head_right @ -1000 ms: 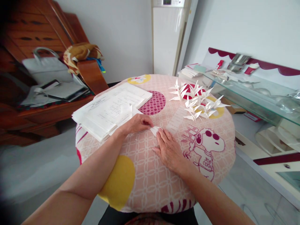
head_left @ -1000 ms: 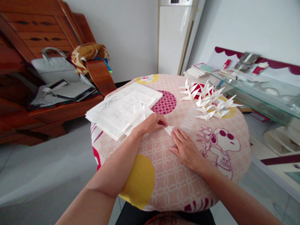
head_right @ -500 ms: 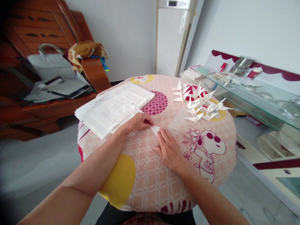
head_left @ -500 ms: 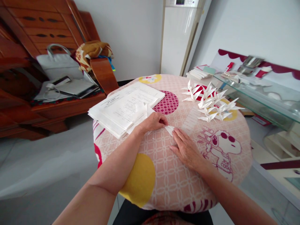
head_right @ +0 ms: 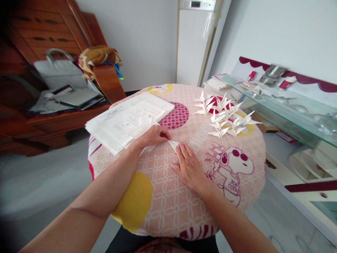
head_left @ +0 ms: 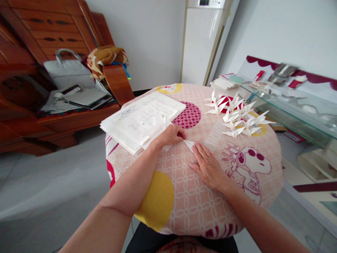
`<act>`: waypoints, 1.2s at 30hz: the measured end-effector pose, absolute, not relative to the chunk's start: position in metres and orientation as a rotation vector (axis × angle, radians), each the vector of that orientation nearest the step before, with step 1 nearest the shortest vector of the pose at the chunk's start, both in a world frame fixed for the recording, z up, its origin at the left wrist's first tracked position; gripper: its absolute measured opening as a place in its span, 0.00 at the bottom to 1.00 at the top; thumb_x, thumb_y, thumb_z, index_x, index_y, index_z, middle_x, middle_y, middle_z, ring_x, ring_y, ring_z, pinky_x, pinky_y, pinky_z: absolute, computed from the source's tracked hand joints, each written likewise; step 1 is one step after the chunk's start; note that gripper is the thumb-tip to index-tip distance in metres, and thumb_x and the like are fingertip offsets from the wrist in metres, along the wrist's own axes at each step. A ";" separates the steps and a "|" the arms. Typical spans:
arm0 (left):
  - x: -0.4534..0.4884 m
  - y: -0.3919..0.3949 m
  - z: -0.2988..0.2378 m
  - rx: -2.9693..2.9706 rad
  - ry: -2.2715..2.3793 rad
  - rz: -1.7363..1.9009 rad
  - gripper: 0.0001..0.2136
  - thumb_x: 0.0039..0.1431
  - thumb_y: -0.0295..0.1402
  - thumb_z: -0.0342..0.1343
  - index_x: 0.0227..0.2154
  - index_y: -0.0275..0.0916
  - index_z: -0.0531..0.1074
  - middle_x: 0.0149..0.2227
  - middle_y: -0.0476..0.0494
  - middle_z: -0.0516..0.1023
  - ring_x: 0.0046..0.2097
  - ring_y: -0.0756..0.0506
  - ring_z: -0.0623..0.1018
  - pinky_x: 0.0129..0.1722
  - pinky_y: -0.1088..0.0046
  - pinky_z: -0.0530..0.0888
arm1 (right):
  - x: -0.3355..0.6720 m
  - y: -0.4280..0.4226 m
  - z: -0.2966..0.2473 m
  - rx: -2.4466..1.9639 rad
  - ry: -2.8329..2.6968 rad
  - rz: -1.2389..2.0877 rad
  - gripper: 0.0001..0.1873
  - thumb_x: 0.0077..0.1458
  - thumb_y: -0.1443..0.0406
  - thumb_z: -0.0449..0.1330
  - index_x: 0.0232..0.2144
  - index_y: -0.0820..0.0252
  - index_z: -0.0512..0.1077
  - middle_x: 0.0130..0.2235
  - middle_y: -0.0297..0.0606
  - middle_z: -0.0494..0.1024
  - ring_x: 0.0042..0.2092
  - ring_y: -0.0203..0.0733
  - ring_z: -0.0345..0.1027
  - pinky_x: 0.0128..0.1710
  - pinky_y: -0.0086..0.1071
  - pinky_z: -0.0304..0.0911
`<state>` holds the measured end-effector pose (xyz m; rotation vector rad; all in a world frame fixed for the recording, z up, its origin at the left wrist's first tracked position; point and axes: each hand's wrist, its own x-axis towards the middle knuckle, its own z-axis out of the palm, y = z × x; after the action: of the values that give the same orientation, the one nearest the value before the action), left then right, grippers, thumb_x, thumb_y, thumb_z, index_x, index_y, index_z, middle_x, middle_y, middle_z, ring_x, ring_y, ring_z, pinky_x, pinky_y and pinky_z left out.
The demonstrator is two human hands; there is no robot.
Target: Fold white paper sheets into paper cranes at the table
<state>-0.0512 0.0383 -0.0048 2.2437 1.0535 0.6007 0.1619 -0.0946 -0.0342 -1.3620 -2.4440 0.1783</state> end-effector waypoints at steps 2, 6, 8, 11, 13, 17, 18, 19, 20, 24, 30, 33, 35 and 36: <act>-0.052 0.038 -0.003 2.265 1.058 0.599 0.13 0.46 0.21 0.53 0.29 0.36 0.82 0.30 0.48 0.82 0.32 0.50 0.78 0.35 0.77 0.72 | 0.162 -0.095 -0.035 -1.358 -2.439 0.176 0.37 0.65 0.57 0.51 0.70 0.67 0.49 0.70 0.57 0.54 0.71 0.56 0.43 0.67 0.56 0.51; -0.053 0.036 0.001 2.264 1.006 0.570 0.12 0.48 0.23 0.54 0.31 0.37 0.82 0.32 0.48 0.83 0.33 0.49 0.78 0.36 0.77 0.72 | 0.161 -0.095 -0.035 -1.360 -2.436 0.166 0.37 0.65 0.56 0.51 0.70 0.67 0.48 0.70 0.57 0.53 0.71 0.56 0.44 0.67 0.56 0.51; -0.053 0.035 0.001 2.235 0.998 0.566 0.09 0.50 0.25 0.57 0.31 0.36 0.82 0.31 0.47 0.82 0.32 0.50 0.77 0.34 0.77 0.71 | 0.161 -0.095 -0.035 -1.366 -2.434 0.161 0.37 0.65 0.56 0.51 0.70 0.66 0.49 0.70 0.56 0.53 0.71 0.56 0.44 0.67 0.55 0.51; -0.050 0.035 0.000 2.208 1.021 0.578 0.07 0.49 0.25 0.58 0.29 0.35 0.81 0.28 0.48 0.81 0.30 0.51 0.76 0.31 0.78 0.70 | 0.161 -0.095 -0.035 -1.379 -2.441 0.155 0.35 0.65 0.56 0.51 0.69 0.68 0.52 0.69 0.56 0.54 0.71 0.56 0.44 0.67 0.54 0.51; -0.048 0.035 -0.001 2.212 1.048 0.571 0.08 0.48 0.23 0.57 0.29 0.34 0.80 0.27 0.48 0.80 0.29 0.51 0.75 0.30 0.78 0.69 | 0.161 -0.095 -0.035 -1.382 -2.453 0.150 0.35 0.65 0.56 0.52 0.68 0.71 0.54 0.69 0.58 0.54 0.71 0.57 0.44 0.68 0.53 0.50; -0.044 0.035 -0.003 2.262 1.110 0.551 0.10 0.45 0.21 0.55 0.29 0.35 0.80 0.26 0.49 0.79 0.28 0.51 0.75 0.29 0.78 0.69 | 0.161 -0.095 -0.036 -1.380 -2.452 0.149 0.35 0.65 0.56 0.51 0.67 0.71 0.54 0.69 0.59 0.54 0.71 0.57 0.44 0.68 0.54 0.49; -0.043 0.035 -0.003 2.274 1.124 0.550 0.10 0.45 0.21 0.55 0.28 0.35 0.80 0.26 0.49 0.79 0.28 0.51 0.75 0.29 0.78 0.69 | 0.161 -0.095 -0.036 -1.379 -2.449 0.153 0.35 0.65 0.56 0.51 0.68 0.71 0.54 0.69 0.59 0.54 0.71 0.57 0.44 0.68 0.54 0.49; -0.042 0.035 -0.004 2.285 1.134 0.548 0.11 0.45 0.20 0.54 0.28 0.35 0.80 0.26 0.49 0.80 0.28 0.51 0.75 0.30 0.78 0.69 | 0.161 -0.095 -0.036 -1.378 -2.447 0.156 0.35 0.65 0.56 0.51 0.68 0.71 0.53 0.69 0.59 0.54 0.71 0.57 0.43 0.68 0.54 0.49; -0.042 0.035 -0.004 2.295 1.139 0.547 0.12 0.44 0.20 0.53 0.28 0.35 0.80 0.26 0.48 0.80 0.28 0.50 0.75 0.30 0.77 0.69 | 0.161 -0.095 -0.036 -1.377 -2.447 0.160 0.35 0.65 0.57 0.51 0.68 0.71 0.54 0.69 0.59 0.54 0.71 0.57 0.43 0.68 0.54 0.49; -0.045 0.036 -0.004 2.319 1.103 0.554 0.14 0.43 0.18 0.51 0.28 0.35 0.80 0.28 0.47 0.81 0.30 0.49 0.76 0.33 0.76 0.70 | 0.160 -0.095 -0.033 -1.390 -2.458 0.159 0.34 0.66 0.57 0.51 0.67 0.72 0.55 0.69 0.59 0.54 0.71 0.57 0.43 0.68 0.53 0.49; -0.049 0.035 -0.003 2.284 1.003 0.612 0.13 0.47 0.20 0.53 0.33 0.35 0.80 0.32 0.47 0.82 0.32 0.50 0.76 0.35 0.77 0.70 | 0.159 -0.095 -0.032 -1.400 -2.450 0.163 0.34 0.64 0.58 0.54 0.66 0.73 0.56 0.69 0.58 0.55 0.71 0.57 0.45 0.68 0.53 0.49; -0.045 0.034 -0.004 2.307 1.002 0.618 0.09 0.50 0.23 0.56 0.32 0.35 0.80 0.31 0.47 0.81 0.31 0.51 0.76 0.34 0.77 0.70 | 0.160 -0.095 -0.033 -1.397 -2.445 0.170 0.34 0.65 0.58 0.53 0.66 0.73 0.57 0.69 0.58 0.55 0.70 0.57 0.45 0.68 0.54 0.50; -0.044 0.033 -0.004 2.338 1.016 0.621 0.08 0.50 0.23 0.57 0.31 0.36 0.80 0.31 0.47 0.81 0.31 0.51 0.76 0.34 0.77 0.69 | 0.160 -0.095 -0.034 -1.389 -2.437 0.179 0.34 0.65 0.58 0.53 0.66 0.71 0.56 0.69 0.58 0.56 0.70 0.58 0.45 0.67 0.54 0.50; -0.043 0.032 -0.005 2.356 1.020 0.624 0.08 0.50 0.23 0.57 0.31 0.36 0.81 0.32 0.47 0.81 0.32 0.51 0.76 0.34 0.77 0.70 | 0.160 -0.095 -0.034 -1.385 -2.428 0.182 0.34 0.65 0.58 0.53 0.67 0.70 0.56 0.69 0.57 0.56 0.70 0.57 0.46 0.67 0.55 0.51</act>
<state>-0.0431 0.0320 -0.0047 2.3559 1.0200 0.6239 0.1598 -0.0951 -0.0342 -1.3852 -2.4285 0.1820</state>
